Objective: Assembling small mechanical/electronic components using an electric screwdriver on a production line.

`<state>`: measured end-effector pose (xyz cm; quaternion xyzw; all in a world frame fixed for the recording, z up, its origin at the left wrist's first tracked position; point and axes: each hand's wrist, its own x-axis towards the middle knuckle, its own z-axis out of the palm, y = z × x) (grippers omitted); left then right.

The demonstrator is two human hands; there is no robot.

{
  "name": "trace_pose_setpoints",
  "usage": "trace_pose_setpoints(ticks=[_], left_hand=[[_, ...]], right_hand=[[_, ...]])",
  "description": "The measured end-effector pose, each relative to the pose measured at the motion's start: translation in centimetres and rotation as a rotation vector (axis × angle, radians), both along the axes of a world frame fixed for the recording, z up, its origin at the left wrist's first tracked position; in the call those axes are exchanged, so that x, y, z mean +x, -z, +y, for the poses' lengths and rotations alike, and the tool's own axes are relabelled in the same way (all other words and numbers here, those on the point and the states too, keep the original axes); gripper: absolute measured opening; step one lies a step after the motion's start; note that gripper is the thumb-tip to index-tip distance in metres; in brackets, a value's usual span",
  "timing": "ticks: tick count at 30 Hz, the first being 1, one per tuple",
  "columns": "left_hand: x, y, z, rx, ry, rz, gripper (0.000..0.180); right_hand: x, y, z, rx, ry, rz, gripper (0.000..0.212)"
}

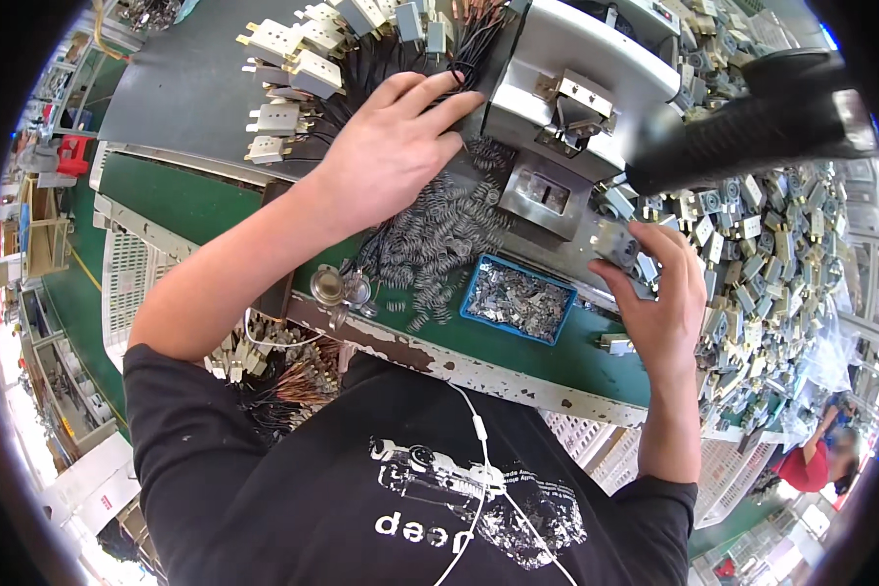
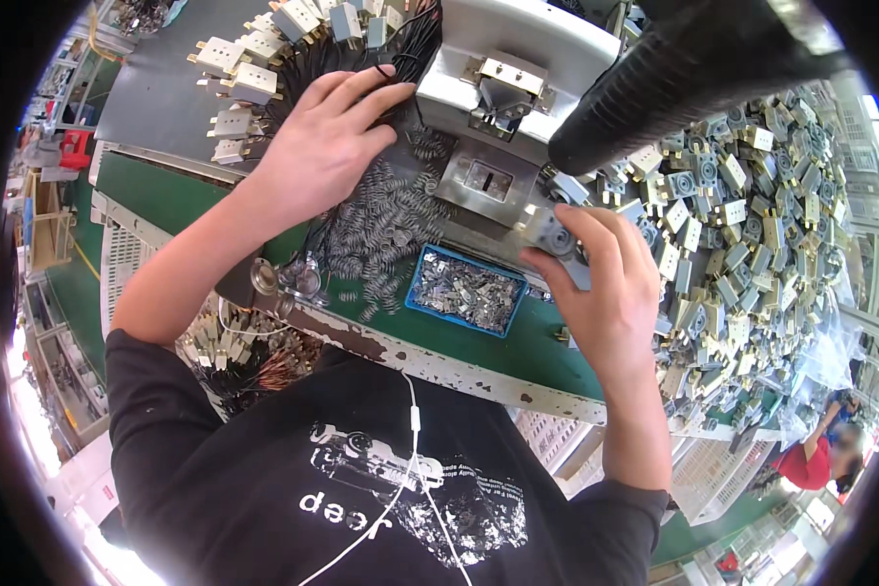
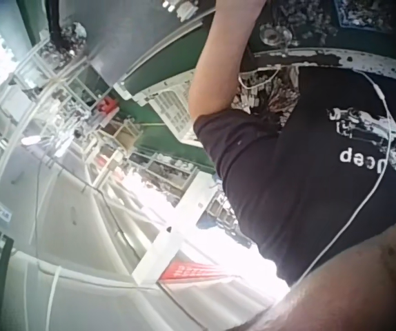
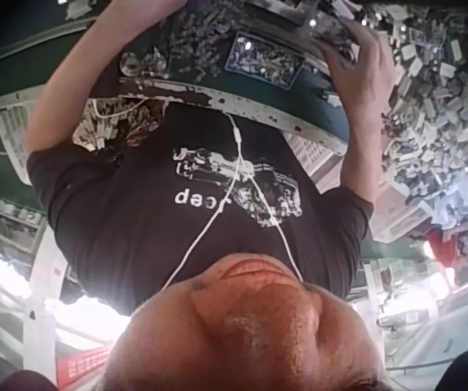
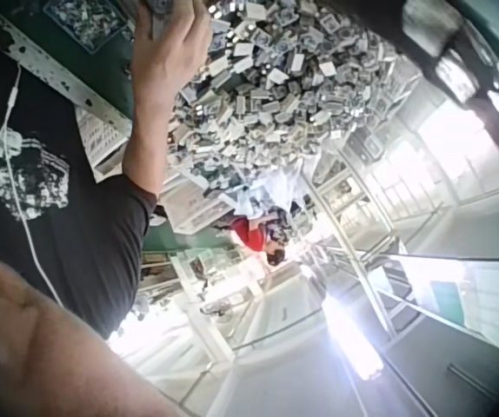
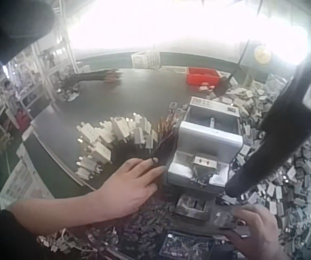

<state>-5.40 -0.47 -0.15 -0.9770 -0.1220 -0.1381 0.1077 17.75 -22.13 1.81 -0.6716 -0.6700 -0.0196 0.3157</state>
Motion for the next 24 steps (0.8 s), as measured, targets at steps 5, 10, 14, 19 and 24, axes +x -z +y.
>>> trace_pose_setpoints(ticks=[5, 10, 14, 19, 24], left_hand=[[-1.3, -1.9, -0.1, -0.361, 0.052, -0.201, 0.013], [-1.8, -2.4, 0.0, -0.844, 0.002, -0.472, 0.016], [-2.5, -3.5, 0.8, -0.774, 0.009, -0.383, 0.018], [-5.0, -4.3, -0.1, -1.035, -0.151, -0.365, 0.017], [-7.8, -4.2, -0.9, -0.849, -0.249, 0.089, 0.023]], right_hand=[[-0.4, -0.5, 0.9, 0.016, -0.061, -0.002, 0.049], [-1.2, 1.1, 2.7, 0.006, -0.073, 0.095, 0.039], [-1.3, 3.5, 4.9, -0.066, -0.038, -0.052, 0.025], [-1.7, 3.1, 5.1, -0.122, -0.088, -0.042, 0.023], [-2.4, 3.0, 4.7, -0.069, -0.053, -0.191, 0.029]])
